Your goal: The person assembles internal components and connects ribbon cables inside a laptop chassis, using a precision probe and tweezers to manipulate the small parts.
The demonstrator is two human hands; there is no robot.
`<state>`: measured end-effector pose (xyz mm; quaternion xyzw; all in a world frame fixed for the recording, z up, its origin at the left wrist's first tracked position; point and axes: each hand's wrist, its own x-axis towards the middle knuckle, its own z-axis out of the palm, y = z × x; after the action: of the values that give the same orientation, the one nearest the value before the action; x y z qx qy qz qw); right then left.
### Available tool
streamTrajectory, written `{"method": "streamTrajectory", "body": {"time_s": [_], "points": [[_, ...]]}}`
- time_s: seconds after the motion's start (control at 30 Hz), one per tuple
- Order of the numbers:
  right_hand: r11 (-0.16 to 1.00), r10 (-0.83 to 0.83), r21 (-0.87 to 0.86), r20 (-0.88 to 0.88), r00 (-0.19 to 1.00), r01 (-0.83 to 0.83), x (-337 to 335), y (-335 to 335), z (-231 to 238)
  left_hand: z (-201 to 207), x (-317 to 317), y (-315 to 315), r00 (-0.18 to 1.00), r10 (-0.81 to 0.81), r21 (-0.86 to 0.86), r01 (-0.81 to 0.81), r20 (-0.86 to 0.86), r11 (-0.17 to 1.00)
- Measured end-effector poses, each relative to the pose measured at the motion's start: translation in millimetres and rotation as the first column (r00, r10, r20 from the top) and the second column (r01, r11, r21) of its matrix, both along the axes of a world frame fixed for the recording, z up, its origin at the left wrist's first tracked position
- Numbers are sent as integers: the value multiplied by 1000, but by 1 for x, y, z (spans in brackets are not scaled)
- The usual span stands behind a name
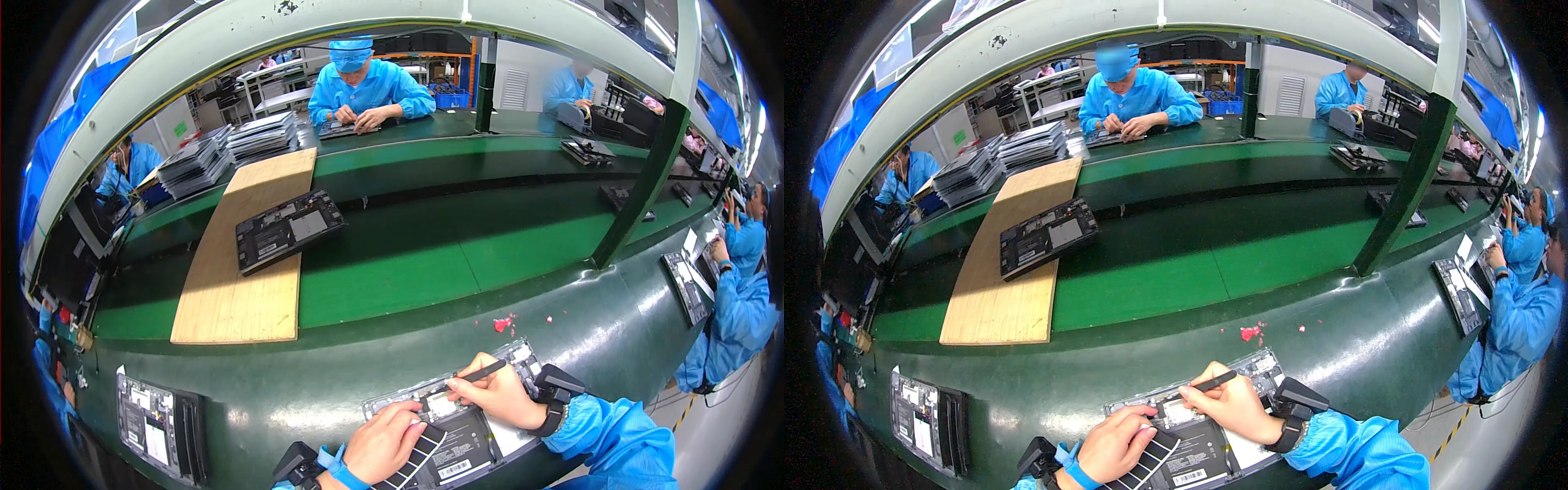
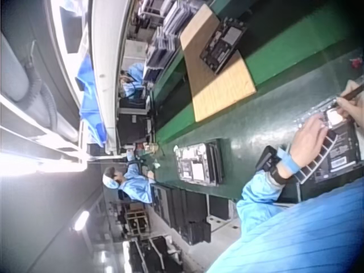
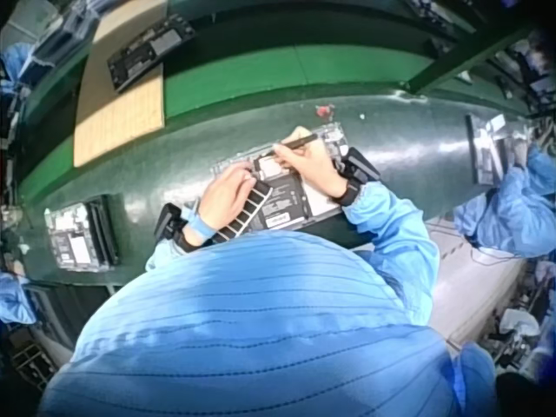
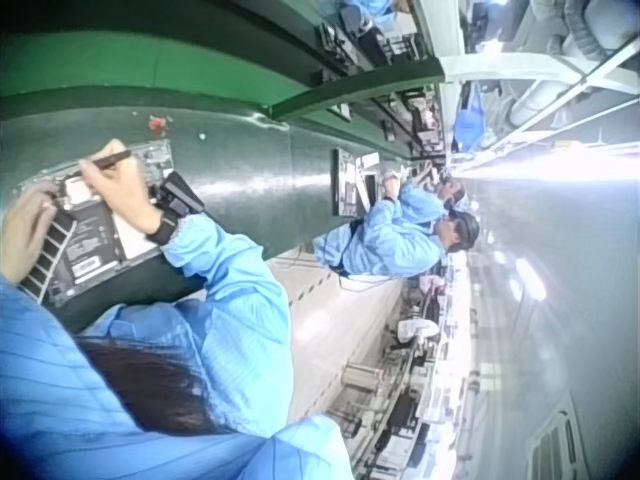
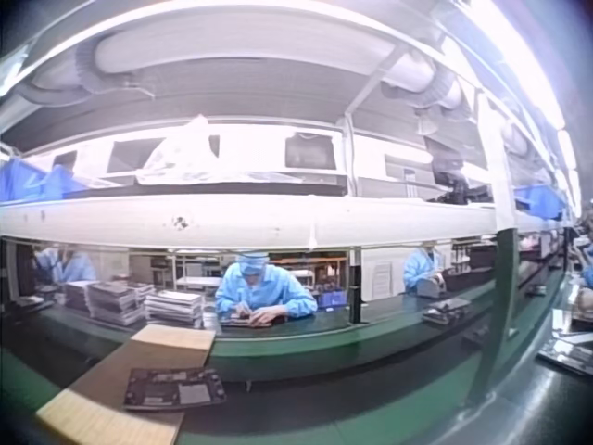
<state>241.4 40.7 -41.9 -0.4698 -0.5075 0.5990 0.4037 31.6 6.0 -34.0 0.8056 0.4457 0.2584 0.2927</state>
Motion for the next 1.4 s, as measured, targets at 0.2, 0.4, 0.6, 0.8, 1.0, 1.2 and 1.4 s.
{"method": "streamTrajectory", "body": {"time_s": [0.2,0.4,0.6,0.8,1.0,1.2,1.4], "points": [[1000,2,4,14,1000,-2,0,0,-3,2,10,-2,989,1,226,34,-150,973],[1000,13,20,19,1000,-13,2,0,2,1,15,-3,936,13,307,101,-351,946],[989,-66,118,-174,983,88,19,-15,25,5,18,0,979,-51,168,85,-200,982],[991,85,130,-337,938,-43,44,-50,32,20,39,-17,938,129,-351,-9,322,936],[993,103,85,-231,968,-85,51,-49,20,-16,52,-11,921,159,-386,-10,356,922],[996,81,-10,-203,976,-85,53,-43,21,-4,56,-11,961,149,-346,-61,233,936],[995,84,-34,-188,979,-92,52,-43,21,-5,56,-12,966,156,-360,-73,208,930]]}}
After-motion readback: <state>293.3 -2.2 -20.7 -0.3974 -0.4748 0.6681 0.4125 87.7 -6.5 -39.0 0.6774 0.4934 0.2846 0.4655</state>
